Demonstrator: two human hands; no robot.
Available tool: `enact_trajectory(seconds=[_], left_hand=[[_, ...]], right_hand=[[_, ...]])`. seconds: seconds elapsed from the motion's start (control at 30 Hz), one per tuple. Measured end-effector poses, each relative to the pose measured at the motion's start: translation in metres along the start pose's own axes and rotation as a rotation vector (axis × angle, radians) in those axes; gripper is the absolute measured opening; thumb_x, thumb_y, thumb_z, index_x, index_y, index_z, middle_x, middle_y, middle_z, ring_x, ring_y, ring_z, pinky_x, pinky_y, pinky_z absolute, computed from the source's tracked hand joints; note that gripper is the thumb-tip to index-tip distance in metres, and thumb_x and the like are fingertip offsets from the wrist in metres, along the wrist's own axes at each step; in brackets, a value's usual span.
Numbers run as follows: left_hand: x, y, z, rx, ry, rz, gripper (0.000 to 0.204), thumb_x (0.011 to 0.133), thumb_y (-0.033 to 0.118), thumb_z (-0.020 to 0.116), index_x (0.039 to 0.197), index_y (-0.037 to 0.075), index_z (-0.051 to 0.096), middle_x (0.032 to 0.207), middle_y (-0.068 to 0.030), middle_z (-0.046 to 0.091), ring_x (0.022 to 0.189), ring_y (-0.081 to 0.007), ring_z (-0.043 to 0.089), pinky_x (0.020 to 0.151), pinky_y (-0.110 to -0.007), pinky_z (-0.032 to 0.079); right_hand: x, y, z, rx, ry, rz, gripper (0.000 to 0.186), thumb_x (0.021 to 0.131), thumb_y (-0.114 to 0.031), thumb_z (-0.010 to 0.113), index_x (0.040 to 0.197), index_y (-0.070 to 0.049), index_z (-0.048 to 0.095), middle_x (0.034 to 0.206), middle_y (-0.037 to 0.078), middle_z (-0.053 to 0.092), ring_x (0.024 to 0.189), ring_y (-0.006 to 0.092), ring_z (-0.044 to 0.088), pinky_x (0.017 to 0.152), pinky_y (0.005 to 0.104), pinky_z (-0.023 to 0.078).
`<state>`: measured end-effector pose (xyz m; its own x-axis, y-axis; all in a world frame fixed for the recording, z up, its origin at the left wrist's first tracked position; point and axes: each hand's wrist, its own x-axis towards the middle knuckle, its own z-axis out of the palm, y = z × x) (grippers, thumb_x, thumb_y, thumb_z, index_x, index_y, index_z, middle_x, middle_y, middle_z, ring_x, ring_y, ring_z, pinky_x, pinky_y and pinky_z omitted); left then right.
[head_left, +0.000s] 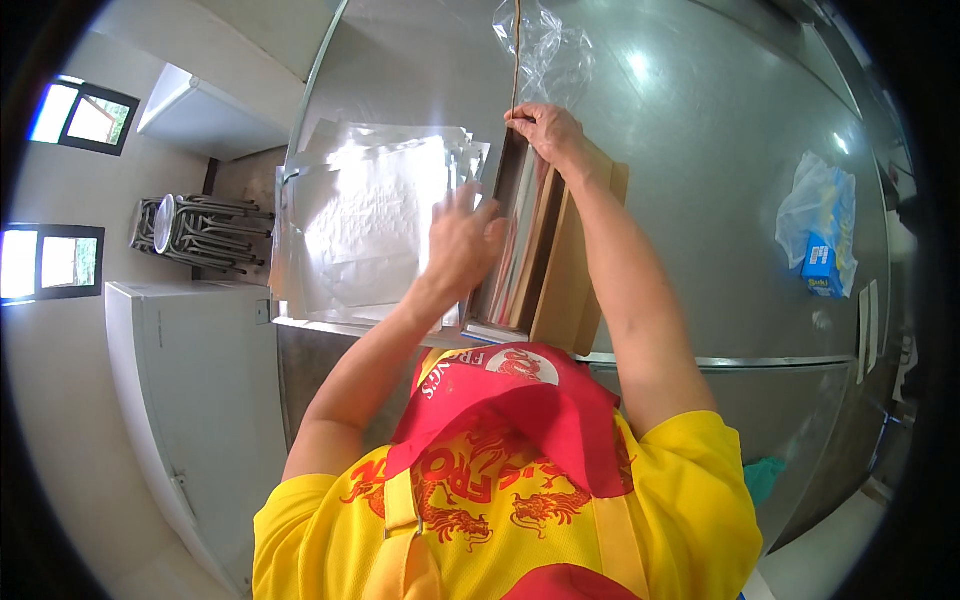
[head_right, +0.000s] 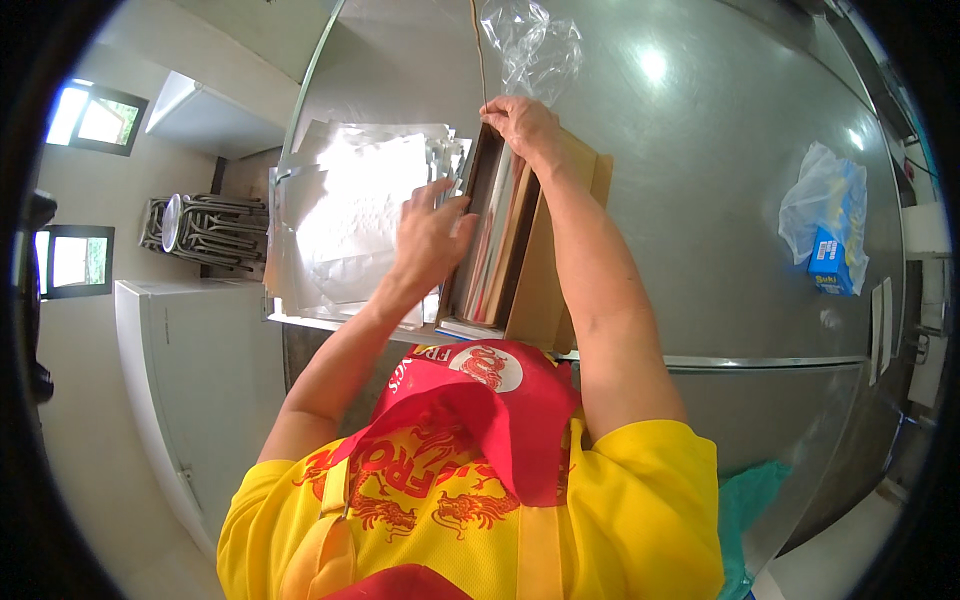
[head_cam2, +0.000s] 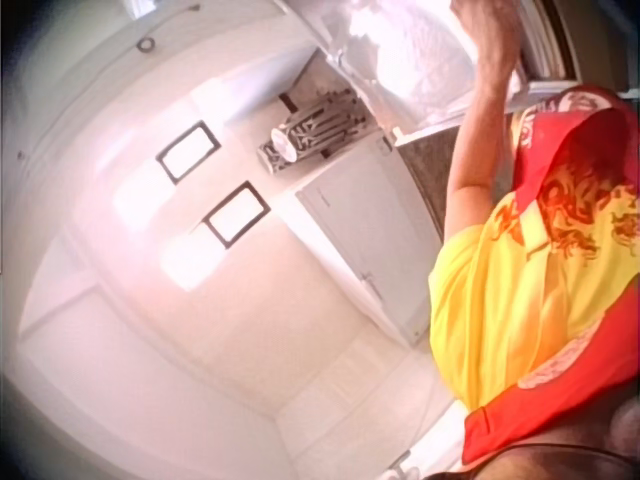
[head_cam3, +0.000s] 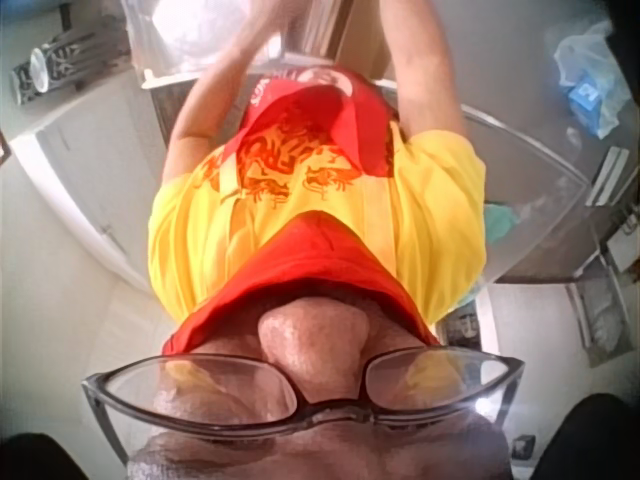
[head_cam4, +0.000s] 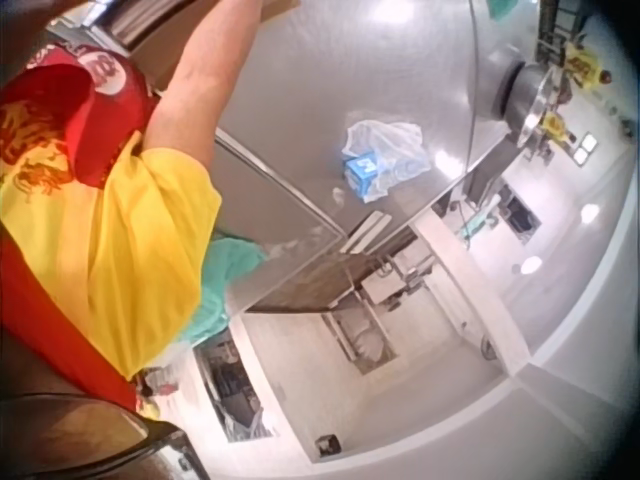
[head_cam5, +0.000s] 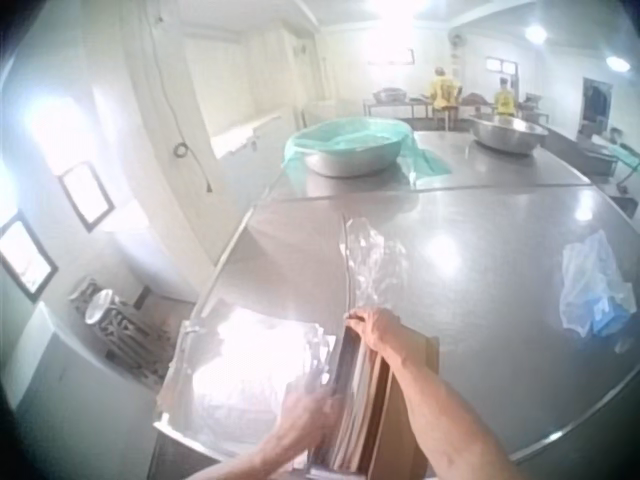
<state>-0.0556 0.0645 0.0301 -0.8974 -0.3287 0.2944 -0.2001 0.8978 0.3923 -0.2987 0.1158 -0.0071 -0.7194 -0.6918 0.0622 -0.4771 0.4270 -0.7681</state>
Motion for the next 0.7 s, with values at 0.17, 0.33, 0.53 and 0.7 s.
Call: enact_trajectory(seconds=[0.17, 0.33, 0.53, 0.7], left_hand=[[0.030, 0.007, 0.042, 0.295, -0.114, -0.046, 0.030, 0.087, 0.023, 0.065, 0.096, -0.006, 0.070, 0.123, -0.0207, 0.057, 0.115, -0.0361, 0.052, 0.100, -0.051, 0.040], [0.043, -0.004, 0.043, 0.025, 0.021, -0.233, 0.019, 0.086, 0.015, 0.063, 0.091, -0.003, 0.069, 0.110, -0.0203, 0.062, 0.104, -0.0360, 0.059, 0.091, -0.047, 0.047], [0.055, -0.057, -0.068, -0.431, 0.155, -0.357, 0.024, 0.091, 0.023, 0.073, 0.096, 0.000, 0.074, 0.081, -0.0012, 0.066, 0.070, -0.0098, 0.057, 0.062, -0.030, 0.047], [0.078, -0.074, -0.180, -0.635, 0.115, -0.476, 0.019, 0.091, 0.017, 0.071, 0.098, 0.000, 0.076, 0.086, 0.0025, 0.067, 0.079, -0.0074, 0.057, 0.074, -0.024, 0.046]], right_hand=[[0.005, 0.002, 0.001, 0.022, 0.035, -0.048, 0.021, 0.091, -0.033, 0.074, 0.106, -0.019, 0.078, 0.098, 0.003, 0.078, 0.088, 0.0219, 0.073, 0.082, 0.0360, 0.056], [0.004, 0.002, 0.006, 0.022, 0.044, -0.055, 0.022, 0.091, -0.035, 0.073, 0.107, -0.020, 0.078, 0.099, 0.004, 0.078, 0.090, 0.0224, 0.073, 0.083, 0.0368, 0.056], [0.004, 0.010, 0.006, 0.040, 0.058, -0.096, 0.022, 0.091, -0.034, 0.069, 0.106, -0.021, 0.078, 0.100, 0.003, 0.077, 0.092, 0.0231, 0.073, 0.083, 0.0381, 0.055], [0.004, 0.004, 0.005, 0.095, 0.026, -0.029, 0.021, 0.089, -0.033, 0.069, 0.105, -0.021, 0.078, 0.100, 0.003, 0.077, 0.092, 0.0236, 0.072, 0.082, 0.0384, 0.055]])
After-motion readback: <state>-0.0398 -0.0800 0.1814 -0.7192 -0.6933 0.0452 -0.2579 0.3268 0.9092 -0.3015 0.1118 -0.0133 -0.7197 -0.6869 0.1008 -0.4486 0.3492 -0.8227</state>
